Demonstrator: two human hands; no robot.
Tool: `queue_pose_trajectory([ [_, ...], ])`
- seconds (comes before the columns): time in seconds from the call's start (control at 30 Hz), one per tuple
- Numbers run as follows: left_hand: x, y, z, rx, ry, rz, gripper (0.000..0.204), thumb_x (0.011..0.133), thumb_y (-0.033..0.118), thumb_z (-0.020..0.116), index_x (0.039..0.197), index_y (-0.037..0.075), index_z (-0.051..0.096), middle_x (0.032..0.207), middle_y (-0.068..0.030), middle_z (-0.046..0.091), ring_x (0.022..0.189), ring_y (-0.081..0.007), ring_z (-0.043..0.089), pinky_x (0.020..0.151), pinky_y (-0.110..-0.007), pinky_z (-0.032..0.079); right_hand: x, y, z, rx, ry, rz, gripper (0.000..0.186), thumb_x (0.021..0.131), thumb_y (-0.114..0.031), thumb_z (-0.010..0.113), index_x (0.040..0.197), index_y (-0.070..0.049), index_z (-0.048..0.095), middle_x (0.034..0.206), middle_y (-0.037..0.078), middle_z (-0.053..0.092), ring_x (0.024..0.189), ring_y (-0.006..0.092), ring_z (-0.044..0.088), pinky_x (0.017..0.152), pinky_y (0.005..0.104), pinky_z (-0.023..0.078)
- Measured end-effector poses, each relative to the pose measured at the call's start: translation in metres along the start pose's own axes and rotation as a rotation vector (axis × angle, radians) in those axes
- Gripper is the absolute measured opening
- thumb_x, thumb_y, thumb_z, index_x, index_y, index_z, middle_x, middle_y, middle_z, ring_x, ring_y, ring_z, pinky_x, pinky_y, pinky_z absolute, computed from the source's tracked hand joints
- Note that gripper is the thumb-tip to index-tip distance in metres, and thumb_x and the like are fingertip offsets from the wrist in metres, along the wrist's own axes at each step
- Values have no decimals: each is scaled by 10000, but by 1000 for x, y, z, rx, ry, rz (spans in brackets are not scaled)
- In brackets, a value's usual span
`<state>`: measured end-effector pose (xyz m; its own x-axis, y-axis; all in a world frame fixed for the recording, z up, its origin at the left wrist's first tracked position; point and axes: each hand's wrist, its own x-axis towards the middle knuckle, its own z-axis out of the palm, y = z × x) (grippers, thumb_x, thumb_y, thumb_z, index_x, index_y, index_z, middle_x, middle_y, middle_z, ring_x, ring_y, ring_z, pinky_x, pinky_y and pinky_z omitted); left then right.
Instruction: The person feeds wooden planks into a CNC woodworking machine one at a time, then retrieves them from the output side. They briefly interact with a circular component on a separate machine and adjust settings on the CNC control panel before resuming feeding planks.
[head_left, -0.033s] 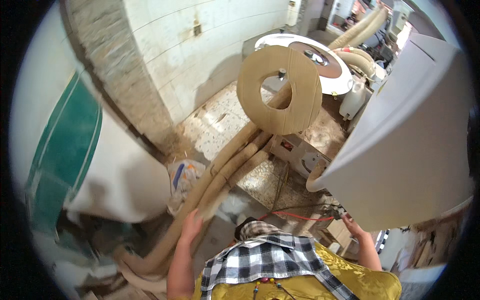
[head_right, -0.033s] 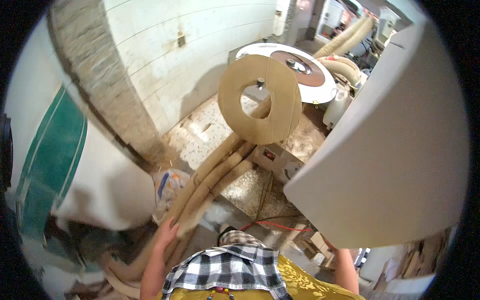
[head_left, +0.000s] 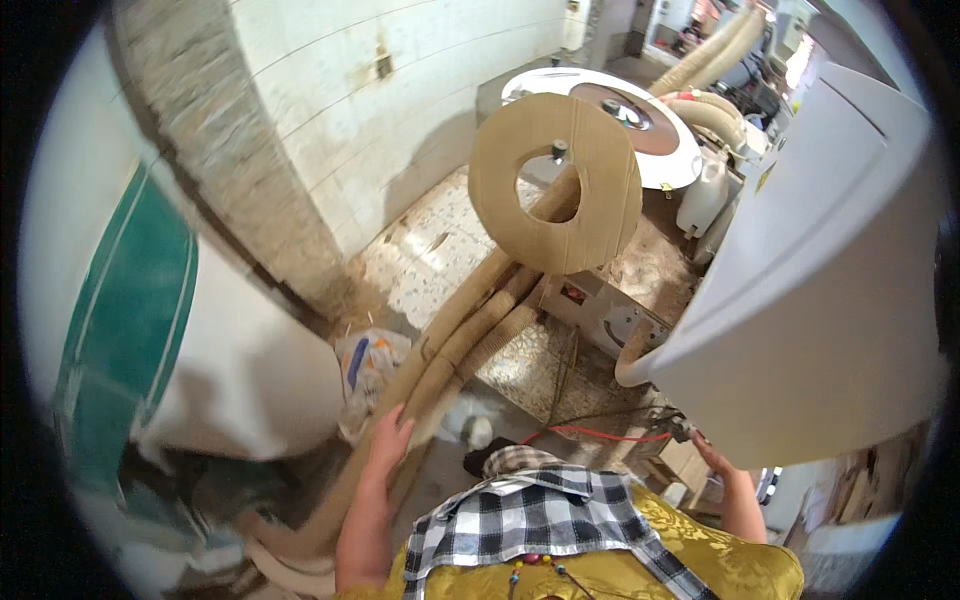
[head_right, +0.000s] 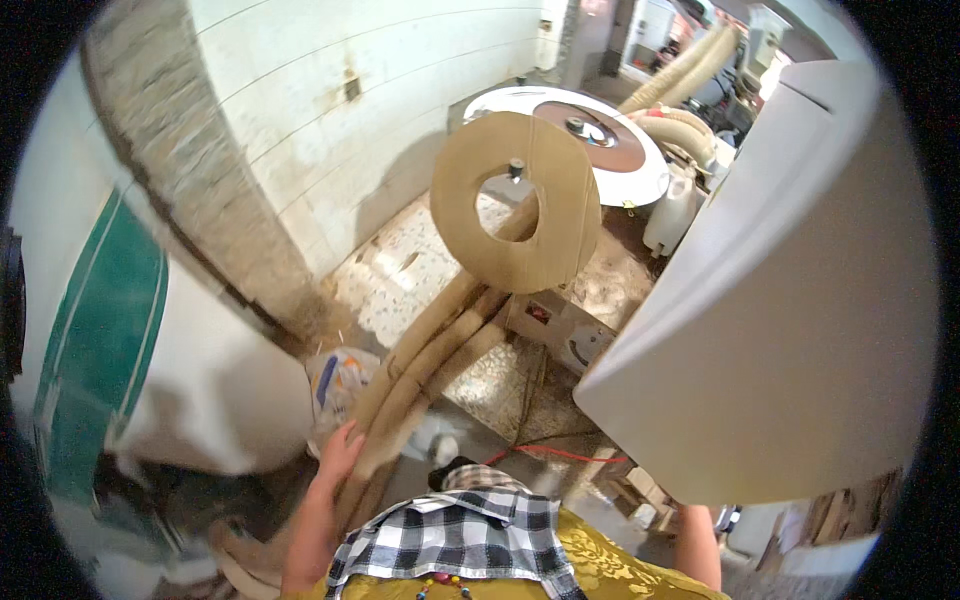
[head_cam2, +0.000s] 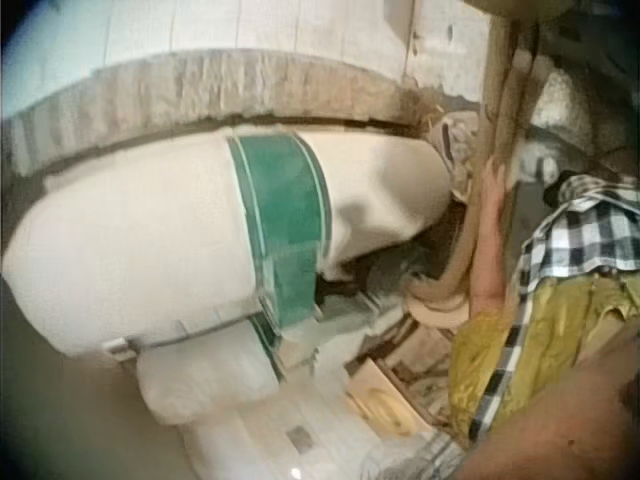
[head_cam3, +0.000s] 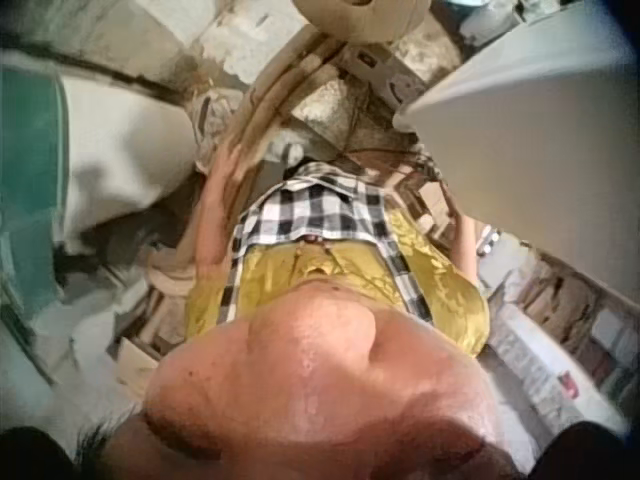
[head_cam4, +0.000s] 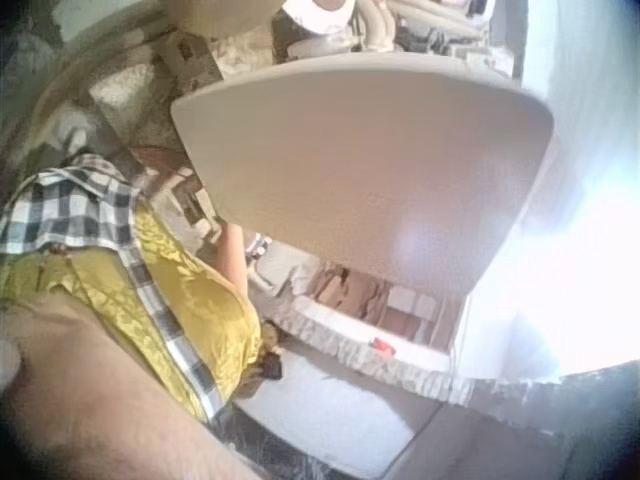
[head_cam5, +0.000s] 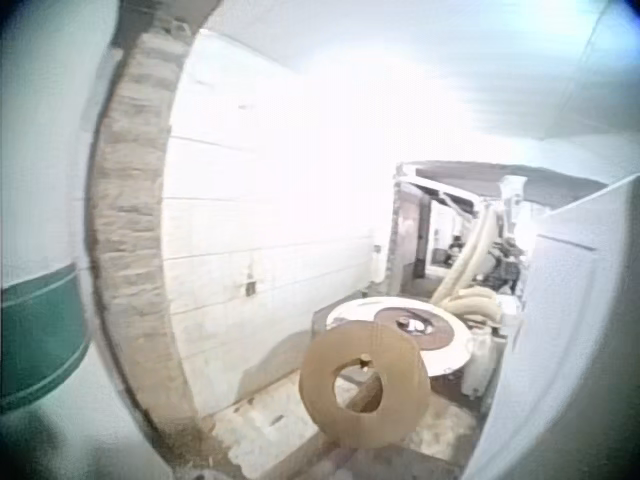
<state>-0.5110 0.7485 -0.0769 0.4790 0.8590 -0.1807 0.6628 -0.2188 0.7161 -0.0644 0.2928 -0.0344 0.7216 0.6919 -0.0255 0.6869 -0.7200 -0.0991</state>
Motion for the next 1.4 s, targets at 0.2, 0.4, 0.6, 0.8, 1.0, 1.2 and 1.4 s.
queue_pose_trajectory([
  [0.2, 208, 67, -8, 179, -236, 246, 483, 852, 335, 566, 1239, 51, 513, 1194, -184, 564, 1115, -329, 525, 939, -399, 406, -18, -11, -5, 233, 183, 550, 331, 871, -342, 558, 829, -21, 624, 734, 107, 607, 707, 220, 588, 668, 354, 458],
  [0.4, 293, 22, -44, 54, -391, 148, 472, 830, 267, 594, 1234, 34, 523, 1138, -172, 606, 1021, -295, 594, 882, -359, 450, -5, -92, 21, 764, 768, 925, 318, 883, -309, 547, 765, -19, 604, 690, 92, 574, 661, 203, 569, 626, 340, 441],
  [0.6, 418, 10, -102, -99, -383, 84, 444, 846, 213, 595, 1214, -25, 524, 1109, -164, 620, 985, -209, 604, 851, -323, 462, 88, -215, 31, 518, 918, 670, 312, 907, -198, 505, 673, 3, 547, 605, 67, 495, 545, 145, 519, 565, 300, 414],
  [0.8, 622, 137, -139, -178, -405, 366, 424, 869, 174, 576, 1246, -9, 508, 1190, -144, 582, 1002, -182, 568, 876, -309, 442, 264, -336, -2, 836, 901, 721, 330, 931, -224, 468, 776, 40, 591, 696, 81, 594, 602, 160, 566, 611, 310, 455],
  [1.0, 755, 269, -168, -237, -591, 537, 414, 883, 160, 567, 1264, 11, 500, 1167, -111, 586, 1028, -165, 554, 898, -311, 430, 458, -406, -89, 843, 1031, 560, 259, 941, -185, 471, 958, 30, 615, 784, 65, 627, 726, 132, 574, 696, 284, 459],
  [1.2, 844, 388, -165, -296, -757, 644, 445, 917, 161, 517, 1320, -5, 426, 1339, -119, 461, 1207, -202, 457, 1014, -305, 340, 590, -379, -167, 935, 1172, 534, 263, 930, -175, 495, 1065, 26, 596, 940, 72, 639, 815, 116, 575, 752, 252, 458],
  [1.4, 909, 492, -77, -320, -1048, 608, 553, 901, 210, 552, 1369, 3, 342, 1384, -154, 388, 1269, -228, 383, 1029, -351, 324, 685, -292, -208, 859, 831, 737, 357, 876, -250, 547, 1145, -18, 578, 954, 50, 635, 817, 136, 575, 744, 270, 460],
])
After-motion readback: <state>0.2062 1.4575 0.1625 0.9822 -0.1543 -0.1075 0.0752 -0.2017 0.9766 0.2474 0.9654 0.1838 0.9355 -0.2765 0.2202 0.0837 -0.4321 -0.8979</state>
